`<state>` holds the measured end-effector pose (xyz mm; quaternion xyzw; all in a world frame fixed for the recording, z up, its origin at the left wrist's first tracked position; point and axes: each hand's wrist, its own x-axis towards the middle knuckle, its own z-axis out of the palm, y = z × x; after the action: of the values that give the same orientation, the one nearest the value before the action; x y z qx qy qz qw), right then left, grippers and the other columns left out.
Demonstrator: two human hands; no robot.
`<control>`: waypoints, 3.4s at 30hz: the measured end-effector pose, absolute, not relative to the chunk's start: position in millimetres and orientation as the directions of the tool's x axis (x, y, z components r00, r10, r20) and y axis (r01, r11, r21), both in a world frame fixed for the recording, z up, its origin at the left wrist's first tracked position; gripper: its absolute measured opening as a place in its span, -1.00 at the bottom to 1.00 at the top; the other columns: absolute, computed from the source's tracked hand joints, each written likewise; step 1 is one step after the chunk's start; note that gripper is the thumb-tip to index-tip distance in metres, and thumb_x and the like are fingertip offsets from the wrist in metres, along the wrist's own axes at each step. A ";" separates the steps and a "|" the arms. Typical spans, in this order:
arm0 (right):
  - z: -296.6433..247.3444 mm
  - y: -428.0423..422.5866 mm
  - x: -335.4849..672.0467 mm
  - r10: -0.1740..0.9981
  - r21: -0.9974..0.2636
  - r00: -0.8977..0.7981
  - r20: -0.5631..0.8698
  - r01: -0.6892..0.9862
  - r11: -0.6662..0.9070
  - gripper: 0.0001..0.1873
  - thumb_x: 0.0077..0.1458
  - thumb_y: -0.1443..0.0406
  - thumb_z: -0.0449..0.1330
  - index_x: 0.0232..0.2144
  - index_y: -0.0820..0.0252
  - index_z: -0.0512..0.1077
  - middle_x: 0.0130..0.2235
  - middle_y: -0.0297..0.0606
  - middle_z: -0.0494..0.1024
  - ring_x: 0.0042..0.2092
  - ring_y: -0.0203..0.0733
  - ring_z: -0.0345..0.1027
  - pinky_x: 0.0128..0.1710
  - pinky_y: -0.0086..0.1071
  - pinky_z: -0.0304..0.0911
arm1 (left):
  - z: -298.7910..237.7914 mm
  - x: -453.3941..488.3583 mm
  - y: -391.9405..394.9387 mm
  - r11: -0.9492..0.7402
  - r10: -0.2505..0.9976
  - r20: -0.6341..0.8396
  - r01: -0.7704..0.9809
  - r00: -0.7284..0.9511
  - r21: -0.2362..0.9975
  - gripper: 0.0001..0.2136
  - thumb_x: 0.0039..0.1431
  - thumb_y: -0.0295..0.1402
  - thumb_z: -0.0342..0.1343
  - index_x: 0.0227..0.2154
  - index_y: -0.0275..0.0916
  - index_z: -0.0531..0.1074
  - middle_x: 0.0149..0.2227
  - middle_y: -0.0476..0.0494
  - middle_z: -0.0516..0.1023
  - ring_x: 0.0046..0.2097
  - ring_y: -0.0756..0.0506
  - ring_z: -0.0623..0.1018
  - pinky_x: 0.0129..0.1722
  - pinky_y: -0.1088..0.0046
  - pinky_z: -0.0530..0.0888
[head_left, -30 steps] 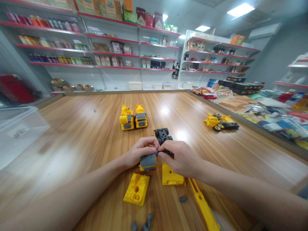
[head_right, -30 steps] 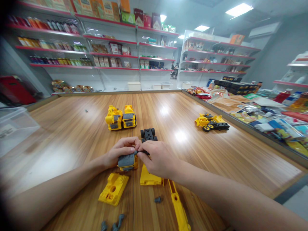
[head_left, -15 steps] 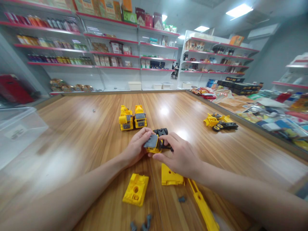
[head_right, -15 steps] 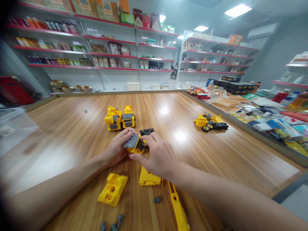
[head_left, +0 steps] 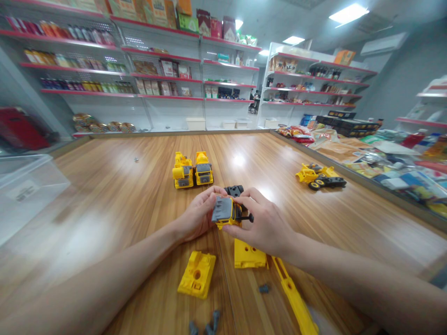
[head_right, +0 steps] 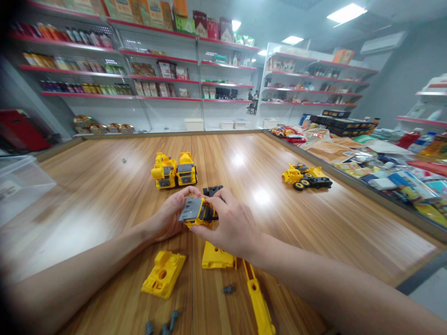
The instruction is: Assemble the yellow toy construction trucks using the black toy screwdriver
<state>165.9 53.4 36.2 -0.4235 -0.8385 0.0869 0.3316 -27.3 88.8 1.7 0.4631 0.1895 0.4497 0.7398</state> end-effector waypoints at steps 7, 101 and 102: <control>40.5 68.5 172.1 0.864 -0.629 -0.200 0.462 0.613 0.478 -0.55 0.01 0.07 0.29 -0.10 0.17 0.40 -0.13 -0.20 0.51 -0.14 -0.14 0.41 -0.18 -0.29 0.32 | 2.9 -25.4 95.7 0.144 0.916 0.070 -0.486 0.396 0.862 -0.72 0.19 -0.12 0.07 -0.19 -0.22 0.36 -0.19 -0.13 0.46 -0.40 -0.05 0.53 -0.56 0.43 0.51; 36.6 82.9 186.2 0.778 -0.458 -0.532 0.333 0.630 0.627 -0.86 0.17 0.29 0.13 -0.31 0.21 0.49 -0.44 -0.31 0.52 -0.43 -0.30 0.37 -0.40 -0.44 0.21 | -14.4 -29.5 103.5 -0.467 0.825 0.537 0.744 0.173 0.478 -0.71 0.04 -0.26 0.20 -0.15 -0.14 0.39 -0.15 -0.17 0.38 -0.05 -0.23 0.39 0.01 0.13 0.37; 43.1 78.6 187.1 0.709 -0.445 -0.650 0.274 0.568 0.693 -0.87 0.15 0.29 0.16 -0.37 0.21 0.48 -0.49 -0.34 0.50 -0.47 -0.34 0.34 -0.45 -0.47 0.17 | -14.9 -29.8 103.8 -0.463 0.825 0.540 0.749 0.167 0.474 -0.70 0.04 -0.25 0.21 -0.15 -0.14 0.39 -0.16 -0.17 0.38 -0.05 -0.24 0.39 0.01 0.13 0.37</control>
<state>187.1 78.6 43.1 -0.3570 -0.8937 0.1621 0.2179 -29.8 103.8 -14.9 0.7624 0.5159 0.3875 0.0489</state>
